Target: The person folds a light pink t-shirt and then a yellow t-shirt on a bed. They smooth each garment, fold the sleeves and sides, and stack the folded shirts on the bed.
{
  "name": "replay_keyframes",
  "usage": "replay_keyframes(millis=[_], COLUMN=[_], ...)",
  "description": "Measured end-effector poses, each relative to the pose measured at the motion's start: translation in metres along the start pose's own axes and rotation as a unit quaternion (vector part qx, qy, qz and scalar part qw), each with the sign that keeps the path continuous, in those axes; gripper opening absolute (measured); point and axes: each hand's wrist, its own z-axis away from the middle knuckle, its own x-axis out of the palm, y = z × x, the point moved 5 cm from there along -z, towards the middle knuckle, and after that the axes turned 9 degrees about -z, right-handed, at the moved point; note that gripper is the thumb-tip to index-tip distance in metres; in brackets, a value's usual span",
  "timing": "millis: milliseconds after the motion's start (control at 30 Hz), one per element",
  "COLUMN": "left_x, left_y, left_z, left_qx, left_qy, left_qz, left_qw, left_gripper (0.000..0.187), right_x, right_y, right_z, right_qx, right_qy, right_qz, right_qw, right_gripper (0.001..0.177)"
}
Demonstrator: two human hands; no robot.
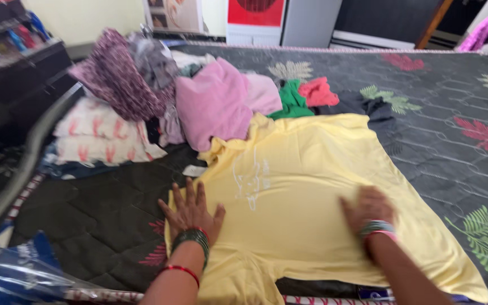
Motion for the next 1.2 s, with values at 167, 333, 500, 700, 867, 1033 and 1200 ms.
replay_keyframes(millis=[167, 333, 500, 700, 867, 1033, 1200], left_x=[0.007, 0.009, 0.009, 0.02, 0.019, 0.016, 0.012], left_y=[0.008, 0.016, 0.029, 0.032, 0.035, 0.03, 0.032], left_z=[-0.025, -0.031, -0.039, -0.051, -0.053, -0.053, -0.05], left_qx=[-0.012, 0.056, 0.161, 0.172, 0.16, 0.146, 0.131], left_qy=[0.089, 0.217, 0.223, 0.136, 0.13, 0.108, 0.111], left_qz=[0.019, 0.095, 0.084, 0.059, 0.071, 0.063, 0.049], left_qw=[0.996, 0.97, 0.958, 0.974, 0.976, 0.981, 0.984], left_gripper=[0.088, 0.084, 0.072, 0.063, 0.065, 0.067, 0.069], right_x=[0.005, 0.071, 0.153, 0.091, 0.054, 0.032, 0.044], right_y=[0.142, 0.137, -0.108, -0.267, -0.136, 0.081, 0.162], right_z=[0.007, -0.005, -0.021, 0.029, -0.019, -0.023, -0.007], right_qx=[0.219, 0.163, -0.215, -0.208, -0.156, 0.082, 0.084], right_qy=[-0.056, -0.043, -0.009, -0.11, -0.022, -0.081, 0.039], right_qz=[-0.026, 0.006, 0.052, -0.138, -0.122, -0.034, 0.028], right_qw=[0.974, 0.986, 0.975, 0.962, 0.98, 0.993, 0.995], right_gripper=[0.098, 0.081, 0.053, 0.08, 0.078, 0.078, 0.079])
